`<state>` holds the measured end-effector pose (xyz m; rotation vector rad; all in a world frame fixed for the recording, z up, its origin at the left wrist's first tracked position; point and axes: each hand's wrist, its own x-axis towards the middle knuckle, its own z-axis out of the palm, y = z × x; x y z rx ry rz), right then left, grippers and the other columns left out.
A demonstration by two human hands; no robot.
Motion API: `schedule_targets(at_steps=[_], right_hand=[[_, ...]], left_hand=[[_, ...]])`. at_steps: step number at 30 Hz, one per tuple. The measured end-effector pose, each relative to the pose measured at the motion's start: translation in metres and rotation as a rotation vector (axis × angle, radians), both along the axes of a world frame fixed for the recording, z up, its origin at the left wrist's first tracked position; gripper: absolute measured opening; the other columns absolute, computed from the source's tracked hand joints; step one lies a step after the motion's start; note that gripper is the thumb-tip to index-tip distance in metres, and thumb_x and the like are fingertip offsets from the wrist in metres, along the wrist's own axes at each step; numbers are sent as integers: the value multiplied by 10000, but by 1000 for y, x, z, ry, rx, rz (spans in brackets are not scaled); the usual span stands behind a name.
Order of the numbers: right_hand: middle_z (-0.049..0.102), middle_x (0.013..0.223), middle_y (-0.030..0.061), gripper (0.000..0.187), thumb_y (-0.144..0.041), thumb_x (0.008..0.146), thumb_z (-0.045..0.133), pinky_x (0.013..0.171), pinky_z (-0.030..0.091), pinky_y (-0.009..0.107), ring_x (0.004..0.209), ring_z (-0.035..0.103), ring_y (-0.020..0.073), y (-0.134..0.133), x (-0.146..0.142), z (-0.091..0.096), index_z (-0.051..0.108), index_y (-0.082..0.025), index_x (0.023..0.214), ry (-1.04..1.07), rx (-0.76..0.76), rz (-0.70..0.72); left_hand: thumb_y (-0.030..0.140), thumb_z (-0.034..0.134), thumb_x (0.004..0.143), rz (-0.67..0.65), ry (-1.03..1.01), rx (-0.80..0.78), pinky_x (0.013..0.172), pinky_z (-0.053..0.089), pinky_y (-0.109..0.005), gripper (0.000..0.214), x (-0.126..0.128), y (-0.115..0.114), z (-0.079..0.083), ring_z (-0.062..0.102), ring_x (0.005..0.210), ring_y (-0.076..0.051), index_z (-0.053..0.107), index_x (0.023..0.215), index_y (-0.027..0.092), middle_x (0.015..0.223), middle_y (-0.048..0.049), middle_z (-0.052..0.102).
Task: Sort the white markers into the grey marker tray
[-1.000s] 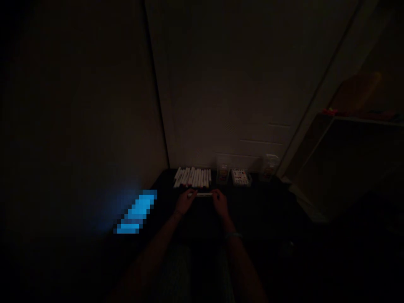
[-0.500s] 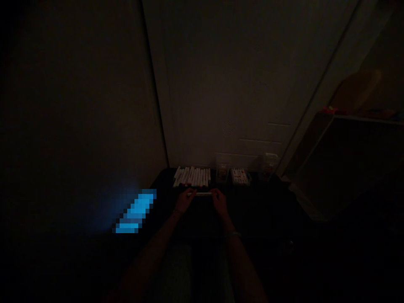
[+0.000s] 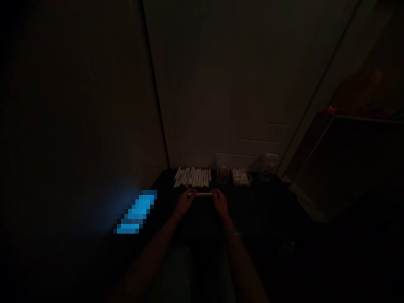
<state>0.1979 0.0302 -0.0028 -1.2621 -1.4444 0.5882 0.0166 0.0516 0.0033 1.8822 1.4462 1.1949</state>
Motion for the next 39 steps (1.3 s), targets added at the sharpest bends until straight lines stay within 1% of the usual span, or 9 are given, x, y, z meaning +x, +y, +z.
schedule_targets(at_steps=[6,12,17,20,26,30,35,39], right_hand=[[609,759,-4,305,-333,796,339,636,372,210,709,527,139,0,1,0,606,-192,828,-5,5,0],[602,724,-4,313,-353,785,356,596,363,209,672,515,138,-1,0,3,613,-183,836,6,-15,-7],[613,751,1,300,-333,784,355,638,374,214,711,531,142,-1,0,4,613,-185,820,13,-10,1],[606,723,-2,308,-330,784,347,609,369,210,682,522,139,-1,0,3,614,-183,828,6,-21,-6],[605,731,0,303,-334,780,355,612,370,209,685,520,139,-1,-1,3,614,-182,822,13,-19,-11],[608,737,1,306,-343,788,355,610,372,208,695,524,143,-1,-1,2,614,-184,829,5,-11,-4],[613,763,-1,302,-344,789,354,631,379,210,702,526,138,1,0,-1,610,-190,838,0,-14,-3],[607,763,0,308,-343,789,351,634,377,210,705,524,137,1,1,-2,609,-185,845,-8,-12,8]], left_hand=[[460,403,785,-7,-5,13,685,421,-233,327,0,0,0,575,731,-140,592,850,201,777,3,636],[443,415,787,-21,-49,7,748,437,-246,329,0,1,-1,590,797,-145,603,915,205,863,-2,653],[433,431,782,-32,-87,-9,776,440,-253,336,1,1,-2,593,845,-154,605,955,204,915,-11,657],[444,419,788,-49,-69,7,764,438,-244,336,1,2,-2,591,841,-152,607,931,204,912,-10,656],[473,379,803,-57,-7,34,709,426,-230,357,-1,1,-1,583,757,-142,602,844,197,799,0,644],[470,371,808,-70,7,54,719,416,-227,353,-2,1,-1,571,760,-136,592,821,196,798,3,633],[453,396,797,-39,0,75,756,411,-237,328,-1,1,0,564,782,-137,590,795,189,816,-4,630],[449,404,792,-46,-19,54,737,417,-238,322,0,0,2,567,781,-141,595,807,191,816,-5,636]])
